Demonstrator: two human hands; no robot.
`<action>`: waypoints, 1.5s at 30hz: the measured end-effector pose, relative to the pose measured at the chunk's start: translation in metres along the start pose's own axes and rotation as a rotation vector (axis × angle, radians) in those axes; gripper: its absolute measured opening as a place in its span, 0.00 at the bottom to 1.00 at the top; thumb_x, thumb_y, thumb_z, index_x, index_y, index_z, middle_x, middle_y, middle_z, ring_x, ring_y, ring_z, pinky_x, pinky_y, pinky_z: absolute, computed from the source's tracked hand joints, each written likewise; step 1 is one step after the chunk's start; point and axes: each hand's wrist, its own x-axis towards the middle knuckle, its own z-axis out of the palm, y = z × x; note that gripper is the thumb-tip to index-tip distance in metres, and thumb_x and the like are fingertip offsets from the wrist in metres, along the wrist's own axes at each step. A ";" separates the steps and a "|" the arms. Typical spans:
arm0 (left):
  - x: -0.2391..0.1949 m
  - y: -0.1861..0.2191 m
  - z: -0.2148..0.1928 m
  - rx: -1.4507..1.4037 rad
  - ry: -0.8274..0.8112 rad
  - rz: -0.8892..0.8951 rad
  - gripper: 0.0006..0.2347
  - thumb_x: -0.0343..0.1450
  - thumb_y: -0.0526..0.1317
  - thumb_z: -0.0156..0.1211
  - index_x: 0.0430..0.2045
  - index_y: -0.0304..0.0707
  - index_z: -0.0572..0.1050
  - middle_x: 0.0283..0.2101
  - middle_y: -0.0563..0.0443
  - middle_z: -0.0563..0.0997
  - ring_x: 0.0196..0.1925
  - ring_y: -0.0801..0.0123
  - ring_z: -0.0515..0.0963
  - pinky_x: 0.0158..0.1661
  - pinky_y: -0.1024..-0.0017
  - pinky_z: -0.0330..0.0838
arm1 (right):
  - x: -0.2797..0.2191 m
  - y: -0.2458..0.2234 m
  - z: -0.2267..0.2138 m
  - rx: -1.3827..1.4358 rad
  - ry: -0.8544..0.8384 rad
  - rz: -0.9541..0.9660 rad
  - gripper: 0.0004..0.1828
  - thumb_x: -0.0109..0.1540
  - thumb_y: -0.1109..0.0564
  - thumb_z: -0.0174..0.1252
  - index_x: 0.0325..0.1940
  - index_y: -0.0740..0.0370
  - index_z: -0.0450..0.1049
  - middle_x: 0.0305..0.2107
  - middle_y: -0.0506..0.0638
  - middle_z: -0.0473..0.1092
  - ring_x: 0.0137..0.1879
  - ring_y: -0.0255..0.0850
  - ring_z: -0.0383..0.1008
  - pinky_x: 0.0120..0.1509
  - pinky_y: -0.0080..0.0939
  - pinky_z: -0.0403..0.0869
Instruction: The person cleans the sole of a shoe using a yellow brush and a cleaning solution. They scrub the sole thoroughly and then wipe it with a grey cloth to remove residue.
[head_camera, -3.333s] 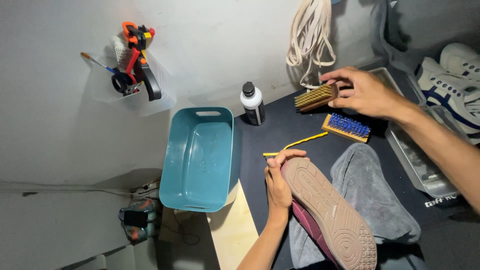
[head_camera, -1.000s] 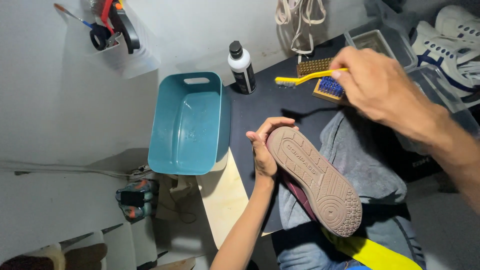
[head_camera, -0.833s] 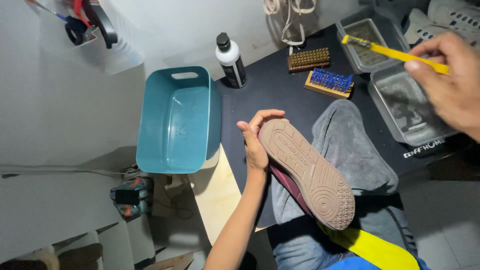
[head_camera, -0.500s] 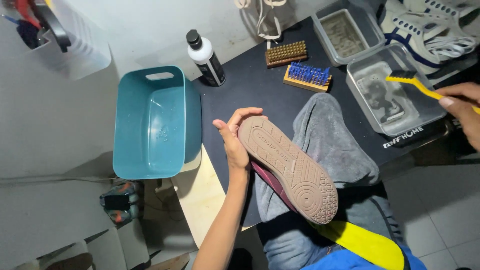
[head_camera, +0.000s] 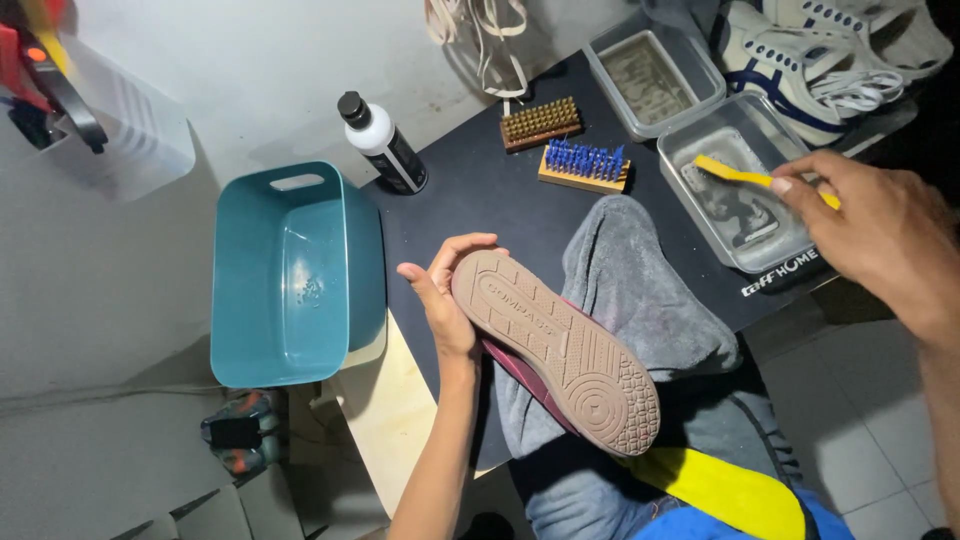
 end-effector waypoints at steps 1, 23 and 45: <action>-0.001 0.000 -0.001 0.008 0.003 0.001 0.41 0.68 0.73 0.23 0.36 0.34 0.80 0.33 0.40 0.83 0.36 0.61 0.83 0.40 0.69 0.76 | 0.001 -0.007 -0.005 0.044 -0.036 0.008 0.18 0.75 0.46 0.53 0.67 0.49 0.75 0.45 0.56 0.80 0.43 0.57 0.81 0.39 0.56 0.76; 0.000 -0.006 -0.004 -0.050 0.010 -0.003 0.42 0.68 0.73 0.23 0.37 0.32 0.79 0.33 0.38 0.83 0.37 0.59 0.84 0.40 0.67 0.78 | 0.033 0.094 0.103 0.214 0.043 -0.229 0.18 0.74 0.58 0.53 0.67 0.58 0.80 0.19 0.57 0.63 0.23 0.42 0.56 0.30 0.41 0.56; -0.004 -0.005 -0.003 -0.045 -0.031 0.130 0.41 0.70 0.72 0.22 0.33 0.32 0.80 0.35 0.42 0.82 0.39 0.61 0.82 0.44 0.67 0.76 | 0.089 0.130 0.145 0.487 0.033 -0.381 0.20 0.75 0.66 0.50 0.70 0.72 0.75 0.59 0.67 0.73 0.59 0.53 0.71 0.63 0.45 0.67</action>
